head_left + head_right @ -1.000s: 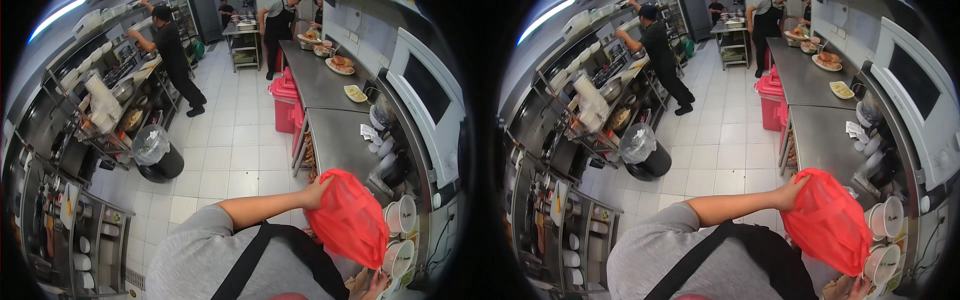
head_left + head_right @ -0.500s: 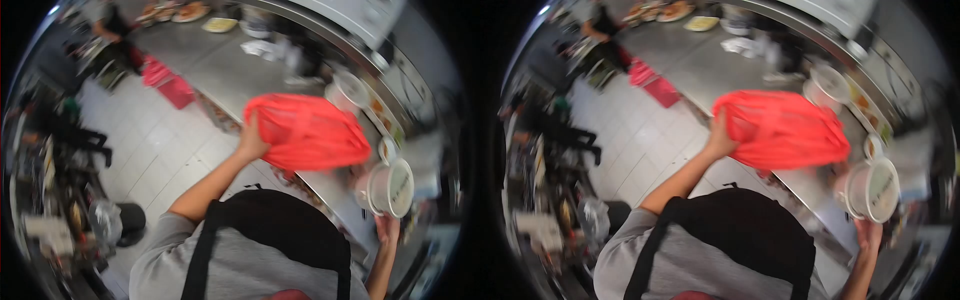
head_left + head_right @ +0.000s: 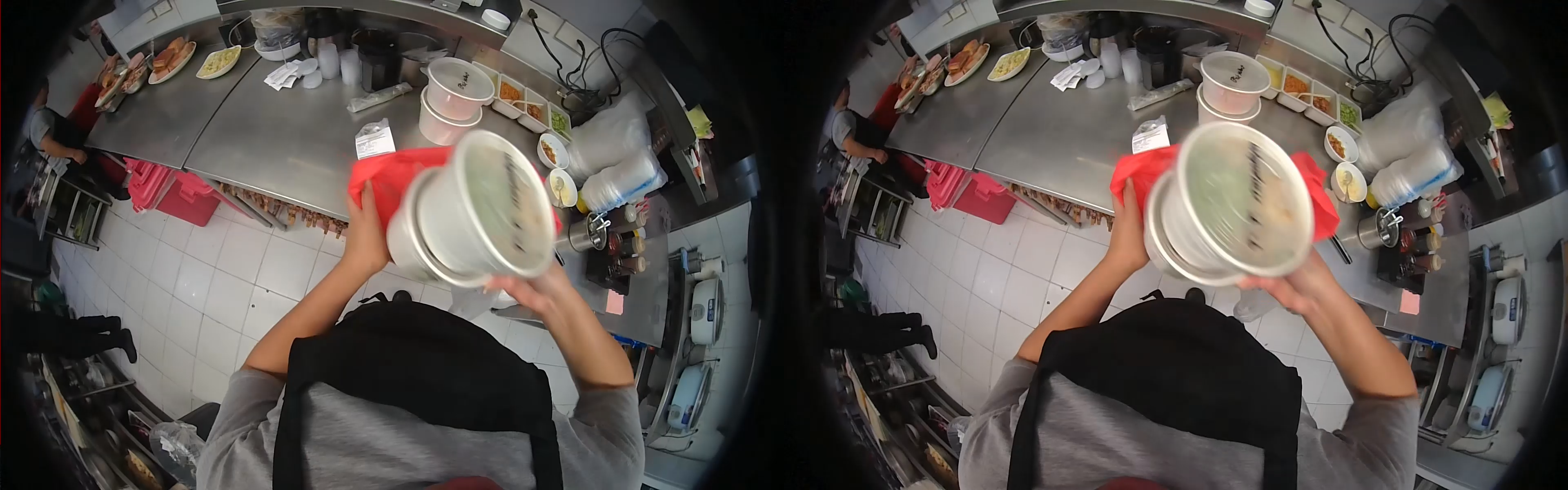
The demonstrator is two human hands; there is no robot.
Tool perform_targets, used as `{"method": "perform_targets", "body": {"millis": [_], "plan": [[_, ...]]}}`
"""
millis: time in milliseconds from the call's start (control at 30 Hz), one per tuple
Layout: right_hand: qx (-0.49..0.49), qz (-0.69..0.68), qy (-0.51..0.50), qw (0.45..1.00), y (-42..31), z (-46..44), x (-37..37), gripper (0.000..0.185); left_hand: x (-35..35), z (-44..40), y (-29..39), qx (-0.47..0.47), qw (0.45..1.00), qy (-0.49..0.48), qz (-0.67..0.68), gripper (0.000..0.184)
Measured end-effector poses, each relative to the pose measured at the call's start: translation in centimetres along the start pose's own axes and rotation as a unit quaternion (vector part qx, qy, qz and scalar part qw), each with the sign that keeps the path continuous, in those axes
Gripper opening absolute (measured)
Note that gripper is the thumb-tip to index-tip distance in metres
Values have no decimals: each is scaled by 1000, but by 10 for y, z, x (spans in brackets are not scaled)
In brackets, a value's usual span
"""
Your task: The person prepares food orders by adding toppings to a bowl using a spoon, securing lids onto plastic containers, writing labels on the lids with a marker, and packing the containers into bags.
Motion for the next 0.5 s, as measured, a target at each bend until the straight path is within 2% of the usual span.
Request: {"method": "perform_targets", "body": {"millis": [33,133,233,333,400,500], "plan": [[22,-2,-41,999,2,-24,2,31,-10,9,9,-12,1000,-19,11,103],[-10,44,-22,999,11,-86,0,25,-23,32,5,-12,996,-78,43,102],[-141,49,29,988,17,-115,-11,26,-31,50,-3,-17,993,-88,70,101],[-154,79,69,983,13,-121,-25,26,-34,55,-12,-29,997,-56,48,100],[-128,80,80,985,15,-124,-39,25,-31,51,-15,-47,998,-40,28,98],[-87,97,78,988,20,-103,-40,24,-29,41,-7,-70,995,-69,-1,97]]}}
Point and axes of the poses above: each hand's wrist, its own z-axis away from the middle knuckle, its own x-axis out of the palm, y = z × x, the point moved 1 cm from there along -z, towards the middle knuckle, and after that the axes turned 7 degrees about x, right-handed, at the moved point
